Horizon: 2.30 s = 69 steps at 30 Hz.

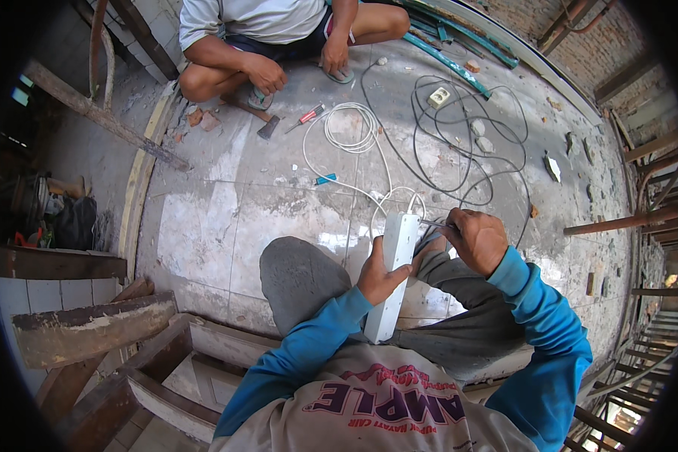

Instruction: The person wires a power strip by opening the casing and connecting wires to the internal terminals.

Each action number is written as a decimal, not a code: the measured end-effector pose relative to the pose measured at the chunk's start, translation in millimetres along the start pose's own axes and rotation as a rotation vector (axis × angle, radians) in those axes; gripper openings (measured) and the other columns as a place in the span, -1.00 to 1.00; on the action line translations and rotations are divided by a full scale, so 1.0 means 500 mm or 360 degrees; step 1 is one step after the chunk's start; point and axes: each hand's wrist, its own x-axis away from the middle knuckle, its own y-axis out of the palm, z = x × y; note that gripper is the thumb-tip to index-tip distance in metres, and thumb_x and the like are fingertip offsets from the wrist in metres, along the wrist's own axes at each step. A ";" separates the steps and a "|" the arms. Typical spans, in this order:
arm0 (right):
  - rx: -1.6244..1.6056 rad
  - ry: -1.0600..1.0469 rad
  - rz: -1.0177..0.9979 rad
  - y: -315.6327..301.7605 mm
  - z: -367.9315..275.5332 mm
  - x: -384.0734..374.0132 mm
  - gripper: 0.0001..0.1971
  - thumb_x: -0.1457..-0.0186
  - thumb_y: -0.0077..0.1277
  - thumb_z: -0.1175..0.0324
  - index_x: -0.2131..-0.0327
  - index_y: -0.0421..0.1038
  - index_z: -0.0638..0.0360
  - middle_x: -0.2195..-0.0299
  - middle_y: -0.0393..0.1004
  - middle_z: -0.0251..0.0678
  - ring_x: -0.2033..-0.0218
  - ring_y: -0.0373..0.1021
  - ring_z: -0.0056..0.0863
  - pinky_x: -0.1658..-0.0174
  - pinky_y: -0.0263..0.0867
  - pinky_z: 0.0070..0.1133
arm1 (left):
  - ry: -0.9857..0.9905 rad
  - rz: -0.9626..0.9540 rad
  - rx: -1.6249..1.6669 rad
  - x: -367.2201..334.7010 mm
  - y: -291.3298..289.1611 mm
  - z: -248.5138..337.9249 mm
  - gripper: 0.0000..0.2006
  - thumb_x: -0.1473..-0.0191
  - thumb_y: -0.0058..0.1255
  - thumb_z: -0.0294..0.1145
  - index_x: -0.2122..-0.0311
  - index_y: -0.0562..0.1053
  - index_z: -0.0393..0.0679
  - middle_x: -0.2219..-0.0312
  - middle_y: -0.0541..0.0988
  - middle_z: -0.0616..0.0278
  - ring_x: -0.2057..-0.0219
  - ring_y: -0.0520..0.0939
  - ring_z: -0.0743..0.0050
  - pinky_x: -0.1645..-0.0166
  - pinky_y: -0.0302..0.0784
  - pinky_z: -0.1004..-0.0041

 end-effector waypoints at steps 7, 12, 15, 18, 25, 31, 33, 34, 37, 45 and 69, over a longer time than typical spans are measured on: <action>-0.0332 0.0103 -0.0227 0.014 0.034 -0.012 -0.77 -0.09 0.08 0.27 0.34 0.41 0.27 0.46 0.51 0.03 0.42 0.46 0.06 0.33 0.36 -0.20 | -0.0017 -0.0004 0.0016 0.000 0.003 0.003 -0.39 0.01 0.18 -0.47 -0.12 0.16 -0.28 0.09 0.48 0.03 0.06 0.51 0.31 -0.05 0.42 0.31; 0.0018 -0.0261 0.0061 0.023 0.001 -0.002 -0.79 -0.07 0.09 0.31 0.36 0.41 0.28 0.47 0.51 0.08 0.41 0.45 0.08 0.30 0.36 -0.22 | 0.0034 0.0024 -0.0087 0.002 0.000 -0.004 -0.35 0.02 0.19 -0.40 -0.14 0.13 -0.26 0.11 0.54 -0.14 0.08 0.60 0.05 -0.01 0.48 0.24; -0.0246 -0.0046 -0.0091 0.017 0.008 0.000 -0.81 -0.08 0.09 0.35 0.33 0.43 0.29 0.49 0.53 -0.04 0.47 0.48 -0.13 0.36 0.38 -0.35 | 0.0072 0.0013 -0.0123 0.004 0.000 -0.001 -0.33 0.02 0.19 -0.40 -0.15 0.12 -0.28 0.10 0.53 -0.15 0.07 0.59 0.01 -0.02 0.47 0.23; -0.1322 0.0430 -0.0416 0.033 0.051 -0.019 -0.82 -0.11 0.08 0.36 0.30 0.45 0.30 0.54 0.51 -0.23 0.59 0.41 -0.45 0.47 0.32 -0.53 | 0.0114 0.0024 -0.0173 0.005 0.002 0.010 -0.32 0.02 0.19 -0.40 -0.16 0.11 -0.29 0.08 0.52 -0.17 0.05 0.58 -0.03 -0.03 0.46 0.21; -0.1635 0.0871 -0.0701 0.004 0.045 -0.007 -0.84 -0.13 0.05 0.37 0.24 0.46 0.22 0.57 0.49 -0.33 0.59 0.40 -0.48 0.47 0.31 -0.55 | 0.0076 0.0038 -0.0185 0.006 0.009 0.013 -0.34 0.02 0.20 -0.43 -0.14 0.12 -0.28 0.09 0.51 -0.08 0.05 0.56 0.15 -0.04 0.44 0.26; 0.0186 -0.0321 0.0089 0.047 0.029 -0.001 -0.79 -0.10 0.04 0.31 0.23 0.46 0.20 0.47 0.56 -0.09 0.44 0.49 -0.03 0.36 0.38 -0.25 | 0.0007 0.0070 -0.0200 0.004 0.011 0.005 -0.36 0.01 0.19 -0.45 -0.14 0.13 -0.27 0.09 0.52 -0.03 0.05 0.56 0.25 -0.05 0.43 0.31; 0.0068 -0.0268 0.0024 0.041 0.022 -0.008 -0.81 -0.12 0.04 0.32 0.24 0.46 0.21 0.51 0.55 -0.12 0.48 0.50 -0.14 0.38 0.38 -0.30 | 0.0038 0.0073 -0.0198 0.006 0.006 0.001 -0.36 0.01 0.20 -0.45 -0.14 0.13 -0.27 0.09 0.53 -0.05 0.05 0.56 0.22 -0.05 0.43 0.30; 0.0008 -0.0240 -0.0009 0.038 0.020 -0.012 -0.81 -0.12 0.04 0.32 0.24 0.47 0.21 0.53 0.55 -0.13 0.51 0.51 -0.19 0.39 0.38 -0.33 | 0.0043 0.0067 -0.0201 0.007 0.004 0.001 -0.35 0.01 0.20 -0.44 -0.14 0.13 -0.27 0.09 0.53 -0.06 0.05 0.56 0.21 -0.05 0.43 0.30; -0.0883 0.0269 -0.0390 0.042 0.058 -0.027 -0.84 -0.16 0.03 0.34 0.26 0.49 0.20 0.60 0.52 -0.25 0.62 0.44 -0.43 0.47 0.34 -0.47 | 0.0022 0.0040 -0.0234 0.011 0.006 0.012 -0.34 0.02 0.21 -0.43 -0.14 0.13 -0.28 0.09 0.53 -0.08 0.05 0.57 0.19 -0.05 0.43 0.30; -0.1297 0.0700 -0.0700 -0.005 0.050 -0.032 -0.83 -0.17 0.02 0.33 0.24 0.42 0.23 0.59 0.52 -0.30 0.67 0.34 -0.59 0.61 0.23 -0.57 | 0.0066 0.0049 -0.0253 0.009 0.011 0.018 -0.35 0.03 0.21 -0.43 -0.13 0.14 -0.28 0.10 0.53 -0.08 0.06 0.57 0.18 -0.04 0.44 0.29; -0.1097 0.0661 -0.0602 0.020 0.049 -0.024 -0.83 -0.11 0.02 0.29 0.35 0.50 0.18 0.62 0.52 -0.27 0.61 0.46 -0.44 0.46 0.37 -0.47 | 0.0035 0.0017 -0.0212 0.005 0.011 0.007 -0.36 0.03 0.21 -0.43 -0.11 0.15 -0.29 0.08 0.51 -0.07 0.05 0.55 0.16 -0.04 0.44 0.27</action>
